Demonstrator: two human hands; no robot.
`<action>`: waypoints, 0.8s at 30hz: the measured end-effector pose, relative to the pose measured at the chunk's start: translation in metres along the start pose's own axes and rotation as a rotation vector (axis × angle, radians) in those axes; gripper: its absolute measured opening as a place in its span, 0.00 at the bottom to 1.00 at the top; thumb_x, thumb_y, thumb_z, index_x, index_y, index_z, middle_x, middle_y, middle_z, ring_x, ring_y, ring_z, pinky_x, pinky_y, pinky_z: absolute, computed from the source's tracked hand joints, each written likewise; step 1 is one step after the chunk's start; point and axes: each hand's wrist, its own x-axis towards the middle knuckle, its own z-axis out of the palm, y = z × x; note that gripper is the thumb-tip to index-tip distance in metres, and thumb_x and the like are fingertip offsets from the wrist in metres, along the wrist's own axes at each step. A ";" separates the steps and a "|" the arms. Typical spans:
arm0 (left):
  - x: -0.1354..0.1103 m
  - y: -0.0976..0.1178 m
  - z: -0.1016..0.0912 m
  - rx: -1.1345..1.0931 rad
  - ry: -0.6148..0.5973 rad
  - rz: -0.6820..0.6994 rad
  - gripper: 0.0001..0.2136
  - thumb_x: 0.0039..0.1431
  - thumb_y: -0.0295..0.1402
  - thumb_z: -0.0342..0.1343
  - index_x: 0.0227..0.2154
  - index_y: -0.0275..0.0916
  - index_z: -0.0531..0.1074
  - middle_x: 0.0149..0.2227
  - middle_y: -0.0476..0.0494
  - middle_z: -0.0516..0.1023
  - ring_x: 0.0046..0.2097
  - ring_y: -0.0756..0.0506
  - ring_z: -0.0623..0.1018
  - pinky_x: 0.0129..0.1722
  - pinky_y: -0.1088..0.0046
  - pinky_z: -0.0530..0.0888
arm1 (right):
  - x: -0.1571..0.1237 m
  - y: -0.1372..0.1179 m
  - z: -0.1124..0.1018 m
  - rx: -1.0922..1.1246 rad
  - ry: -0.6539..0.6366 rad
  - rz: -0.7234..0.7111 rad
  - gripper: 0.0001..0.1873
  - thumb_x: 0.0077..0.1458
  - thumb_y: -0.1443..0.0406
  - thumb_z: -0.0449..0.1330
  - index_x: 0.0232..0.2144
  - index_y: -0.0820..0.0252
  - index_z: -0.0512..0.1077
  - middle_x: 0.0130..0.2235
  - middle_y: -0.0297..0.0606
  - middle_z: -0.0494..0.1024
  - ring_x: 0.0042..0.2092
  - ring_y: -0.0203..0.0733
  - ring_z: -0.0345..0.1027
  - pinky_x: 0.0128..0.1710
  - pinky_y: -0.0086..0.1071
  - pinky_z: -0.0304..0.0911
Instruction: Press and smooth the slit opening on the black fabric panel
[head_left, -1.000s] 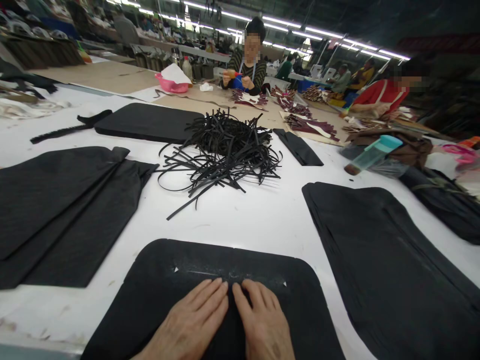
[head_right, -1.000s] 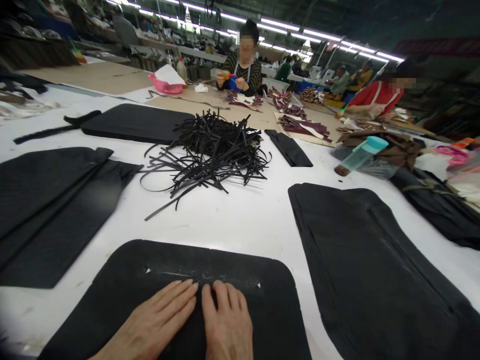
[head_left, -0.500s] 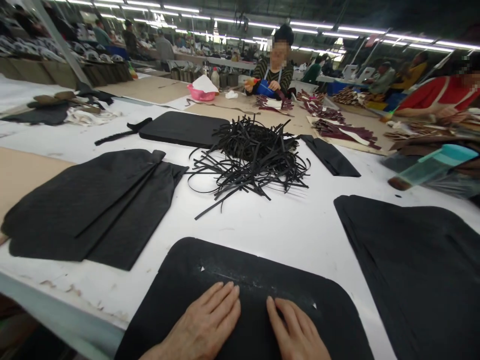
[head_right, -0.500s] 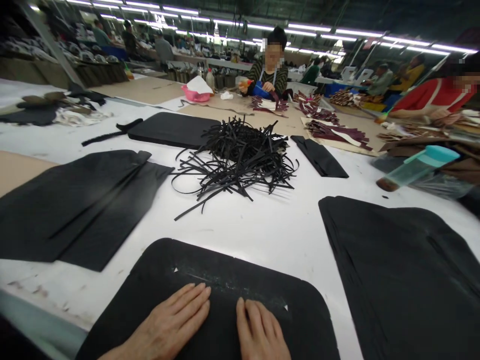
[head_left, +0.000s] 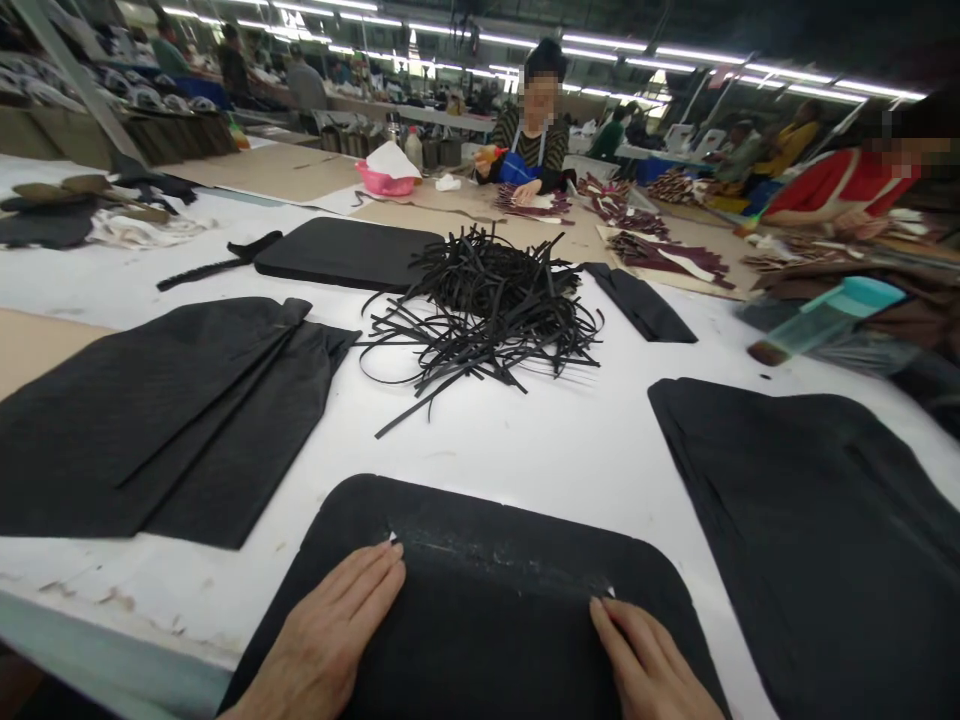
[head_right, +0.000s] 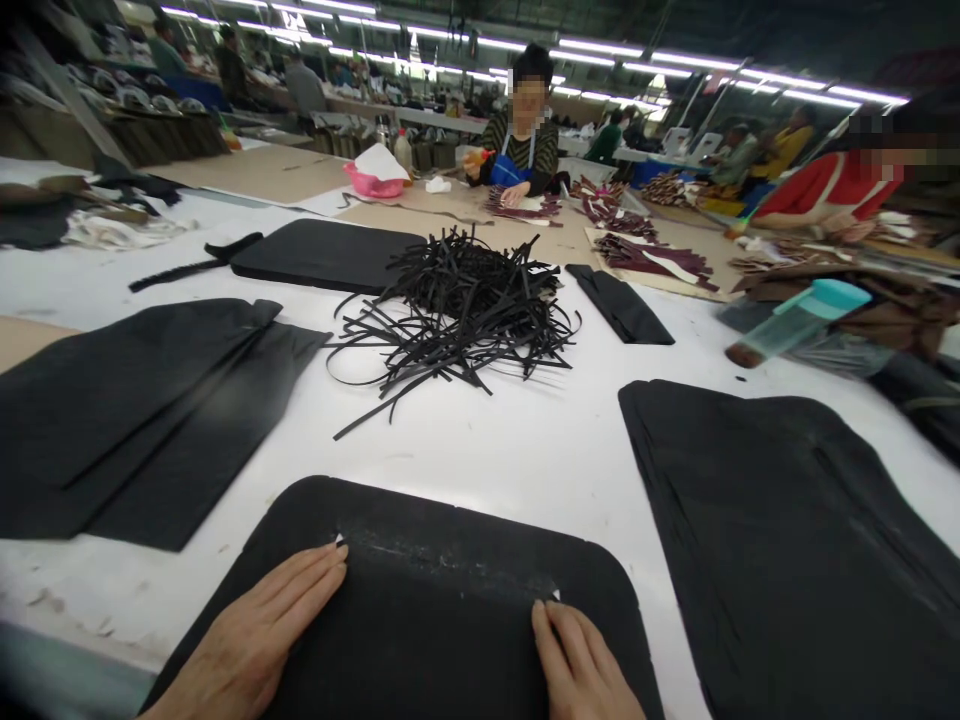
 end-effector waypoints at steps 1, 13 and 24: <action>-0.001 -0.001 0.000 -0.013 -0.001 0.001 0.26 0.50 0.17 0.40 0.50 0.38 0.68 0.50 0.46 0.74 0.53 0.49 0.71 0.55 0.76 0.67 | 0.004 -0.003 -0.004 0.010 0.007 0.037 0.24 0.47 0.78 0.44 0.43 0.70 0.70 0.38 0.45 0.76 0.40 0.43 0.71 0.38 0.28 0.69; -0.006 -0.019 -0.001 -0.070 0.059 -0.080 0.22 0.54 0.24 0.43 0.53 0.42 0.64 0.46 0.47 0.75 0.50 0.46 0.72 0.53 0.74 0.68 | -0.010 -0.002 -0.015 0.043 0.023 0.363 0.14 0.62 0.67 0.45 0.36 0.59 0.71 0.39 0.41 0.74 0.41 0.46 0.67 0.40 0.35 0.62; 0.050 0.054 0.005 -0.078 0.074 -0.032 0.13 0.61 0.24 0.37 0.43 0.34 0.66 0.32 0.42 0.78 0.32 0.47 0.79 0.24 0.78 0.74 | 0.097 -0.071 -0.051 1.537 -0.536 0.779 0.08 0.54 0.61 0.54 0.33 0.59 0.68 0.25 0.30 0.67 0.26 0.34 0.64 0.26 0.25 0.58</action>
